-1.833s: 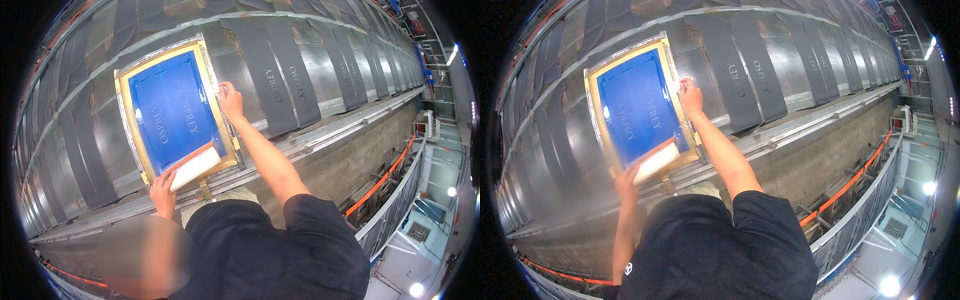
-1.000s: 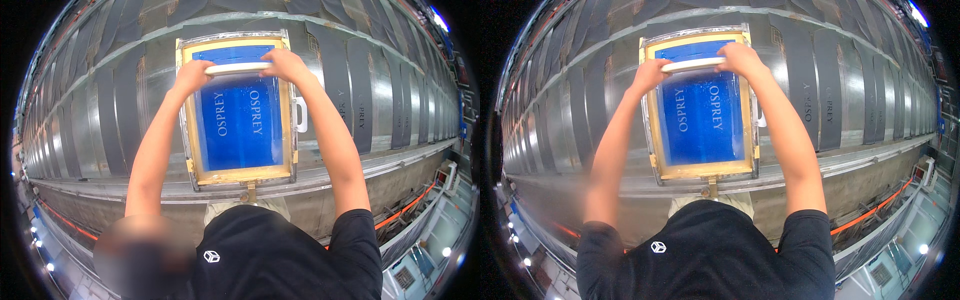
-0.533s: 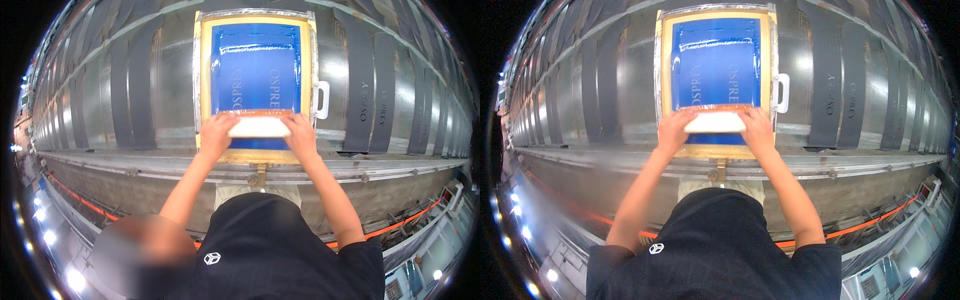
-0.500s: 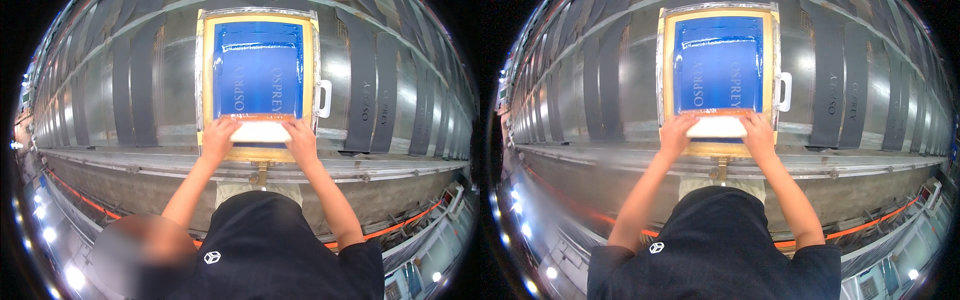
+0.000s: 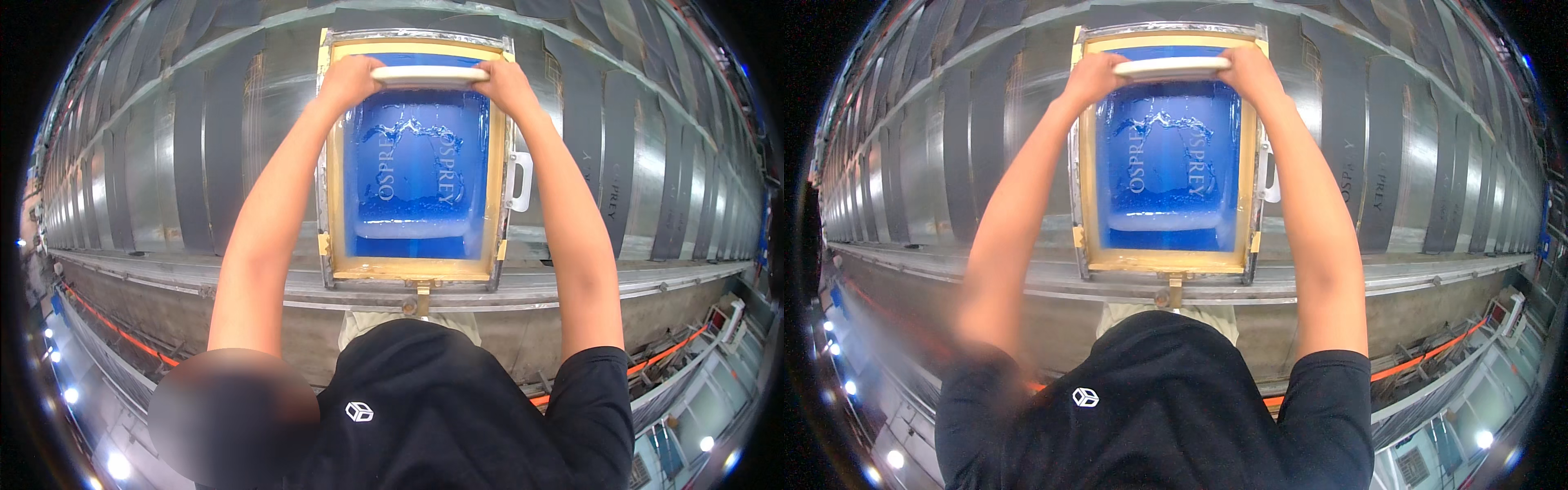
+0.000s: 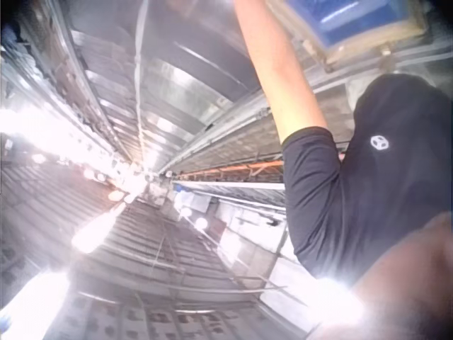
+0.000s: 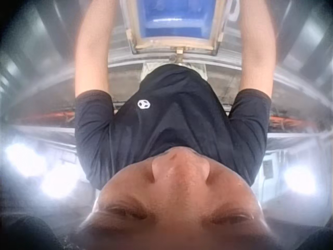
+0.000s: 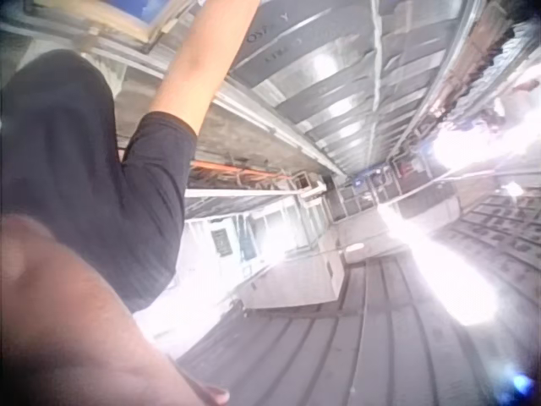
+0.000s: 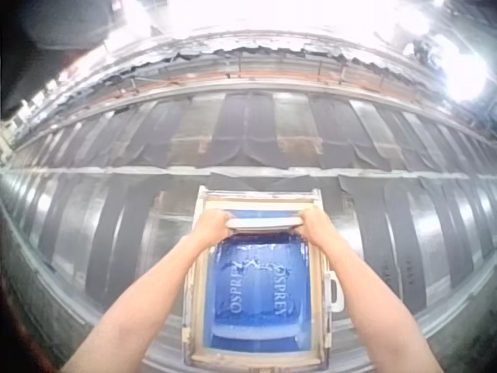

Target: The person uses a squeegee to spread blue ink across a screen printing frame labeled OSPREY. They repeatedly pull the squeegee across the screen to distribute the ink evenly over the surface.

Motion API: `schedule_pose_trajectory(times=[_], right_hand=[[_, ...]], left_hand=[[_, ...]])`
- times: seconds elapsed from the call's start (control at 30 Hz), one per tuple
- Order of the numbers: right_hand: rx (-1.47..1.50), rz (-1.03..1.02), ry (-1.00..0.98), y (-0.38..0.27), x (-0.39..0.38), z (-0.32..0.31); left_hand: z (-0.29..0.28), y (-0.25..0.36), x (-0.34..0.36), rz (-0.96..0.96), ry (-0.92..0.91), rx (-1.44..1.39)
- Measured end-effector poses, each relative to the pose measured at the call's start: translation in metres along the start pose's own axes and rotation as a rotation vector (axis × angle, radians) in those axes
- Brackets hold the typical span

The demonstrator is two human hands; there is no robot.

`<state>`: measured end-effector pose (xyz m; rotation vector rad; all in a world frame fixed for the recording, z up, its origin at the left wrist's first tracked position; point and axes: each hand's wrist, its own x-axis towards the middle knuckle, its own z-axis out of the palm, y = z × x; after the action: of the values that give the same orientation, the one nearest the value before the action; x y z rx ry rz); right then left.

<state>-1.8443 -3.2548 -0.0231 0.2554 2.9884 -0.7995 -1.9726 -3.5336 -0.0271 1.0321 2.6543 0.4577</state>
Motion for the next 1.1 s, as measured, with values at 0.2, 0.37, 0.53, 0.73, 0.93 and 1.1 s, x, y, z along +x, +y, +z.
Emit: schedule_pose_trajectory(times=[0.2, 0.37, 0.53, 0.73, 0.93, 1.1], right_hand=[[-0.047, 0.025, 0.08, 0.005, -0.032, 0.024], [0.017, -0.067, 0.187, -0.006, -0.149, 0.061], [0.11, -0.035, 0.129, -0.043, -0.275, 0.086], [0.329, -0.003, 0.068, -0.049, -0.315, 0.067], [0.46, 0.432, 0.415, 0.066, -0.198, 0.059], [0.393, 0.39, 0.584, 0.06, -0.162, 0.073]], left_hand=[[0.015, 0.019, -0.017, -0.054, 0.0, -0.014], [0.035, 0.051, -0.122, 0.002, 0.02, 0.035], [0.077, 0.072, -0.249, 0.101, 0.155, -0.079], [0.093, 0.092, -0.319, 0.094, 0.171, -0.064], [0.082, 0.105, -0.314, 0.061, 0.116, -0.158], [0.082, 0.089, -0.328, 0.13, 0.137, -0.193]])
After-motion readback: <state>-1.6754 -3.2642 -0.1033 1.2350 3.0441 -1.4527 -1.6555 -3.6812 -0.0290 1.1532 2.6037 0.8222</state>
